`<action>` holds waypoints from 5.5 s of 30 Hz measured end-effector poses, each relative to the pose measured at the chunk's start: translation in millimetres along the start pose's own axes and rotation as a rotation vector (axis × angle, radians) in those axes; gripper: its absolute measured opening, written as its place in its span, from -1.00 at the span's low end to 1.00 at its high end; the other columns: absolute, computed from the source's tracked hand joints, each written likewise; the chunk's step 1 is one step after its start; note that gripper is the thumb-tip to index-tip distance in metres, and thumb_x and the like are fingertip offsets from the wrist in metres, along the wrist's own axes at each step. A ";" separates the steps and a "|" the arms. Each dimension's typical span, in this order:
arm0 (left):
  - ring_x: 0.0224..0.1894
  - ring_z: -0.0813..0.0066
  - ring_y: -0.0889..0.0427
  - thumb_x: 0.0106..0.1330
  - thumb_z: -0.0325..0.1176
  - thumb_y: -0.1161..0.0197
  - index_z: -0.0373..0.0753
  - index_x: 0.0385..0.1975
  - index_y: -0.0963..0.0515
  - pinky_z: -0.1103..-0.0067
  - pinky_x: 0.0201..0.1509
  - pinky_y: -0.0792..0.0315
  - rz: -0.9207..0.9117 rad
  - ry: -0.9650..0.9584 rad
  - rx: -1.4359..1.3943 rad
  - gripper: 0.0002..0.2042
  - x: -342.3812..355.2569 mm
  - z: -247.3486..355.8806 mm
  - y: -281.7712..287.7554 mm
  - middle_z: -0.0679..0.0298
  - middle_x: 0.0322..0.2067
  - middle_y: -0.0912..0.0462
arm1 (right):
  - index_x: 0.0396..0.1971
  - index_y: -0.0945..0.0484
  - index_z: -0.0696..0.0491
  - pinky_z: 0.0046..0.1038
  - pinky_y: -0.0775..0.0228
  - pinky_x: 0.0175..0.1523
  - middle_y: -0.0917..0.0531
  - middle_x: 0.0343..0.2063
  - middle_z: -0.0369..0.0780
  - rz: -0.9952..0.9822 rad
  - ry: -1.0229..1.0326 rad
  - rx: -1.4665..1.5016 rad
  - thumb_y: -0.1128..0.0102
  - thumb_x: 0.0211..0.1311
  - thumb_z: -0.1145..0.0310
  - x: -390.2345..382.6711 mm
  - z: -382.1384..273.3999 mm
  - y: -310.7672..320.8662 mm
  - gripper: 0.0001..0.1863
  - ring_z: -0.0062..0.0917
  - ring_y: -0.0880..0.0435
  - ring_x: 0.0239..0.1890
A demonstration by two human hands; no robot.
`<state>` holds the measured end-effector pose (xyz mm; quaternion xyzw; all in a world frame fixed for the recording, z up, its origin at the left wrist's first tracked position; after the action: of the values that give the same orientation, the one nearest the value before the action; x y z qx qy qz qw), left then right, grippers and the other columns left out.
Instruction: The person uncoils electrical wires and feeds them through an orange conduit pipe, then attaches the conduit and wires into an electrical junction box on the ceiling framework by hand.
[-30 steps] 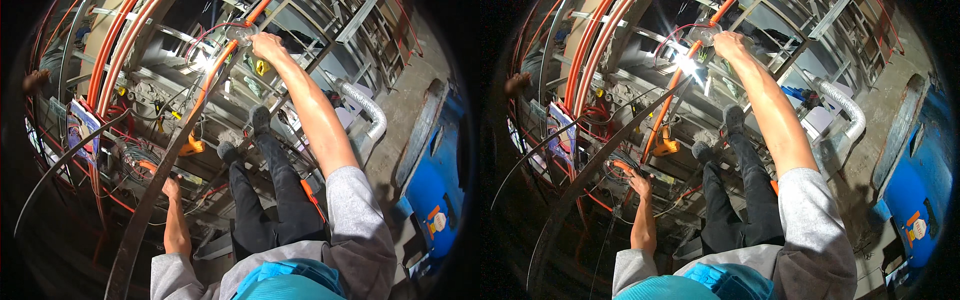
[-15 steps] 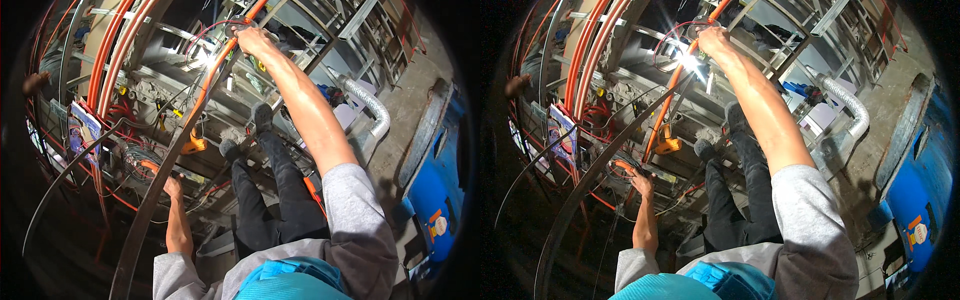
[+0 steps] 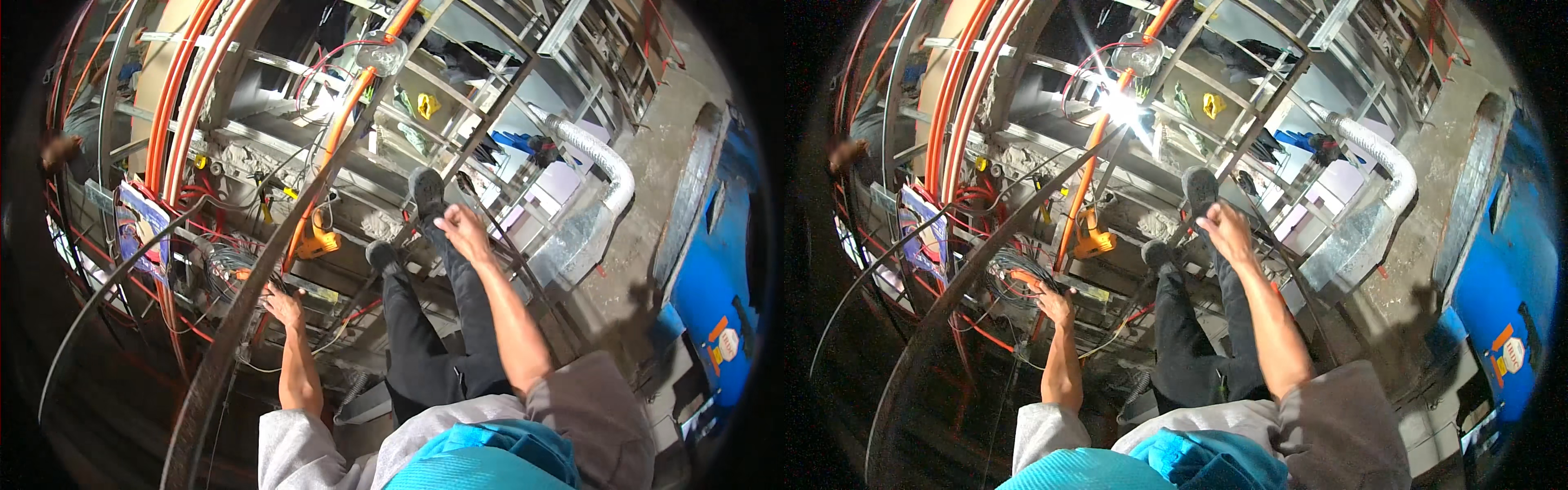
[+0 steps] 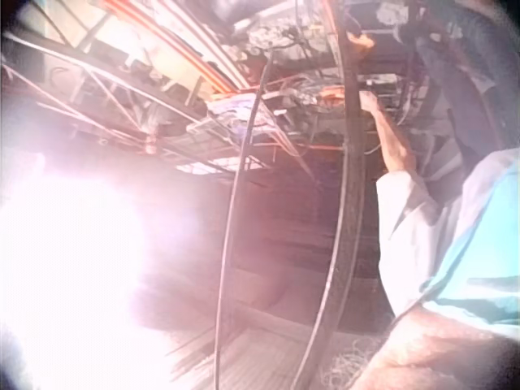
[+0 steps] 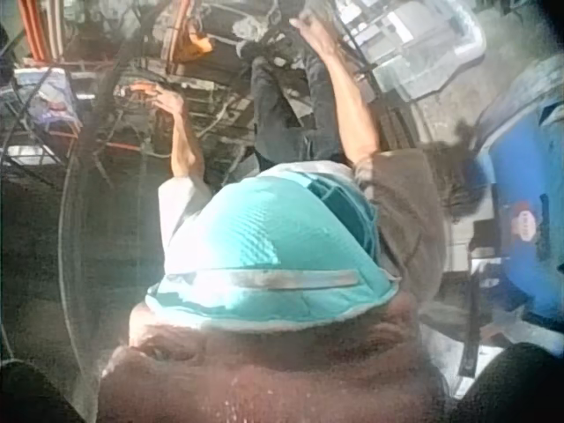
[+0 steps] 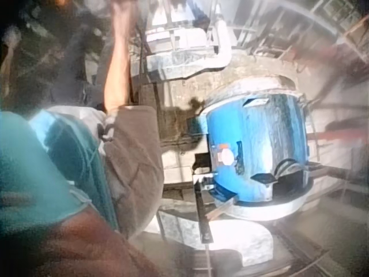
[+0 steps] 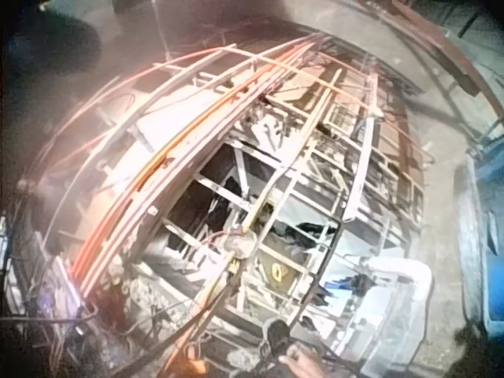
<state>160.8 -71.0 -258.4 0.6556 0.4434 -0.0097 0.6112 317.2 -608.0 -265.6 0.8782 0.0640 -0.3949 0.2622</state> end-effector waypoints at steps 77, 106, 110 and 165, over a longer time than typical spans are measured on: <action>0.54 -0.19 0.06 -0.41 -0.41 -0.60 -0.01 0.54 -0.01 0.23 0.60 0.01 0.109 -0.028 -0.457 0.29 -0.2 -23.7 7.7 -0.21 0.53 0.20 | -0.29 -0.63 0.07 -0.22 -0.51 -0.10 -0.63 -0.52 -0.23 -0.588 0.528 -0.833 -0.32 0.12 0.18 -152.0 -4.6 -113.2 -0.72 -0.27 -0.67 -0.29; 0.56 -0.13 0.09 -0.38 -0.49 -0.62 -0.01 0.54 0.01 0.31 0.60 0.01 0.039 0.006 -0.500 0.29 -3.5 -17.5 6.4 -0.19 0.53 0.18 | -0.35 -0.66 0.08 -0.21 -0.53 -0.15 -0.65 -0.54 -0.18 -0.565 0.565 -0.793 -0.34 0.08 0.25 -151.1 -9.6 -119.6 -0.78 -0.22 -0.68 -0.36; 0.54 -0.21 0.05 -0.40 -0.46 -0.62 -0.01 0.54 0.01 0.24 0.58 -0.05 0.232 -0.059 -0.501 0.30 -1.8 -30.7 20.5 -0.21 0.52 0.17 | -0.33 -0.65 0.08 -0.09 -0.48 -0.07 -0.67 -0.46 -0.07 -0.640 0.481 -0.803 -0.24 0.15 0.19 -154.5 -18.6 -132.4 -0.74 -0.10 -0.67 -0.27; 0.48 -0.20 -0.11 -0.30 -0.48 -0.64 -0.08 0.52 -0.04 0.21 0.51 -0.20 0.135 -0.055 -0.429 0.23 3.9 -9.4 16.5 -0.22 0.48 0.06 | -0.09 -0.50 0.21 -0.17 -0.56 0.20 -0.66 -0.14 -0.04 -0.016 -0.067 1.397 -0.06 0.37 0.56 281.5 -80.1 -11.7 -0.84 -0.20 -0.68 -0.05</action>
<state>167.9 -58.9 -245.0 0.5384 0.3734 0.1080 0.7476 557.7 -583.8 -431.0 0.8278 -0.2067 -0.3724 -0.3651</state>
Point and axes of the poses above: each hand's wrist, its own x-axis towards the middle knuckle, its own y-axis out of the back of the hand, z = x × y, the point moved 10 cm from there along x, towards the middle knuckle
